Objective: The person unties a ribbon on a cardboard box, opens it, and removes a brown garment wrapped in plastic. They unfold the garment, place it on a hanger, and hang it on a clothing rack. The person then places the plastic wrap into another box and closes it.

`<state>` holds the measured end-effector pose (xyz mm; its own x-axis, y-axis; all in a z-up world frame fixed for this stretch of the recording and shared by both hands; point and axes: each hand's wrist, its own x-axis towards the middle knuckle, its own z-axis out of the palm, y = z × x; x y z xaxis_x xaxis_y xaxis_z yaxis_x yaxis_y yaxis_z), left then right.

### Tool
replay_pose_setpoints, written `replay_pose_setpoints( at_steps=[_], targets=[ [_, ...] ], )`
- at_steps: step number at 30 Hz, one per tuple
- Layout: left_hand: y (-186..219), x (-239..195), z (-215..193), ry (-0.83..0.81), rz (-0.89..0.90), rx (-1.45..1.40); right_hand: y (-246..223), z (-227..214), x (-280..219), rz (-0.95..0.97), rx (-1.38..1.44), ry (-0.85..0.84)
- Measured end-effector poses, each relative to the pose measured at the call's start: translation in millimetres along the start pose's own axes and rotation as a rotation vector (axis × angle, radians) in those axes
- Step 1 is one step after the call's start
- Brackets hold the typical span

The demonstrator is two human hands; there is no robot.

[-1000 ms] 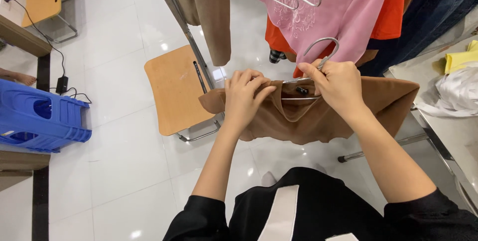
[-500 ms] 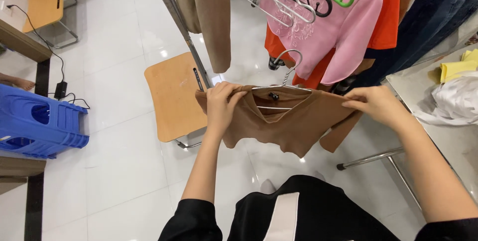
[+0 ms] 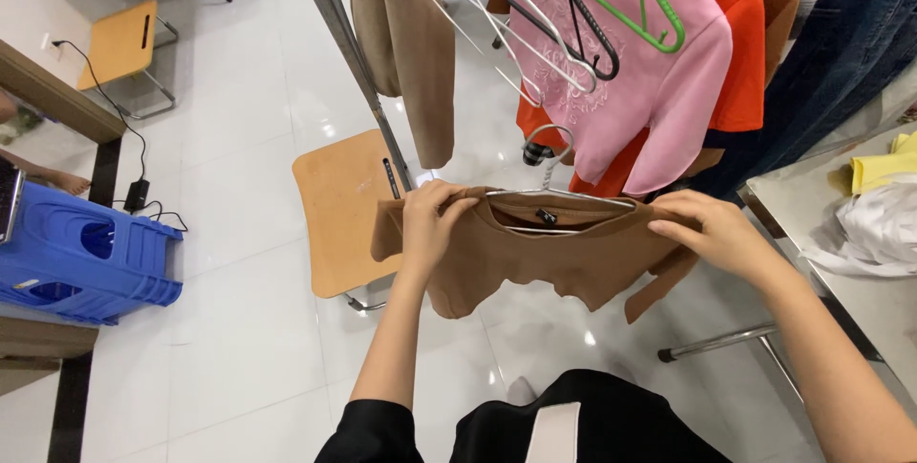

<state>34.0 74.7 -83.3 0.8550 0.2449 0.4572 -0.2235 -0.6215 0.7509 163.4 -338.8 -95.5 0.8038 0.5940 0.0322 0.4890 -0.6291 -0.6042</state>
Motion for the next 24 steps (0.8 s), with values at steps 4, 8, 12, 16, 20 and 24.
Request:
replay_pose_setpoints(
  at_steps=[4, 8, 12, 16, 20, 24],
  targets=[
    [14, 6, 11, -0.016, 0.073, -0.059, -27, -5, -8, 0.100, -0.048, -0.037],
    [13, 20, 29, -0.007, 0.104, -0.028, -19, -12, -22, 0.105, -0.116, 0.158],
    [-2, 35, 50, -0.010, 0.089, -0.017, -20, -31, -47, 0.175, -0.213, 0.280],
    [3, 45, 75, -0.071, 0.033, -0.081, -50, -62, -72, 0.432, -0.174, 0.132],
    [12, 65, 112, -0.108, 0.008, -0.188, -49, -80, -98, 0.517, 0.356, -0.030],
    [19, 88, 152, -0.208, 0.104, -0.228, -41, -91, -126, 0.428, 0.780, 0.011]
  ],
)
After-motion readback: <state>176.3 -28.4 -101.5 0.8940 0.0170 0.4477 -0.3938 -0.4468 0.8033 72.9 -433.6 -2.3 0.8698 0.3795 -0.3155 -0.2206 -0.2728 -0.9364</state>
